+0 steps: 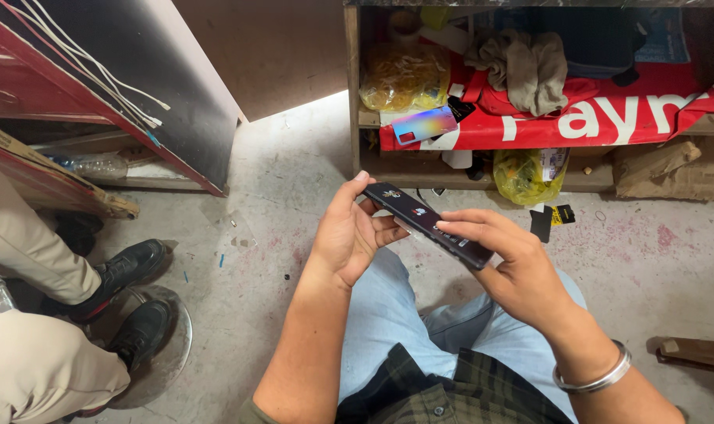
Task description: The person picks up a disassembled smartphone from a glass display counter and works on it while seated. They use a metal pry tool to lift components inside the phone frame, peel adhesive backing from a replacement battery cover, connect the display flex cable, and press the parts together by hand.
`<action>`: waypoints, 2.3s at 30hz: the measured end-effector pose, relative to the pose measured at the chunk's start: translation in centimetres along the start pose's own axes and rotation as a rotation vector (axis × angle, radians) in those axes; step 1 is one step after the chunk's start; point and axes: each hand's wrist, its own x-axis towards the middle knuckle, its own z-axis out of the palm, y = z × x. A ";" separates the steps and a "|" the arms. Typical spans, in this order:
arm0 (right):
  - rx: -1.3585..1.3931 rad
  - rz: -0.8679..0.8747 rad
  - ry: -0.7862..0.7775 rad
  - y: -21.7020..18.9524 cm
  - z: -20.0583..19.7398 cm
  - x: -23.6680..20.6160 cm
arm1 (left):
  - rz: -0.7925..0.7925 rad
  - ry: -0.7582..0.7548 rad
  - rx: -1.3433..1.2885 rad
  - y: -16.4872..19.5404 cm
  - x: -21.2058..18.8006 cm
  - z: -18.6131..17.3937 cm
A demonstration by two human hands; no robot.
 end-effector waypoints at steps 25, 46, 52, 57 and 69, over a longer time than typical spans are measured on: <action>0.011 0.039 0.109 -3.0 0.7 0.3 | 0.026 -0.095 -0.152 0.0 -0.2 -0.1; -0.195 -0.029 0.074 -7.9 -0.6 3.4 | 0.038 -0.053 -0.265 0.4 0.2 0.1; -0.215 -0.039 0.071 -8.4 -0.6 3.8 | 0.049 -0.048 -0.271 0.5 0.2 -0.1; -0.222 -0.032 0.076 -8.4 -0.5 3.9 | 0.057 -0.048 -0.264 0.5 0.2 -0.1; -0.219 -0.029 0.071 -8.4 -0.5 3.9 | 0.062 -0.038 -0.245 0.5 0.1 -0.1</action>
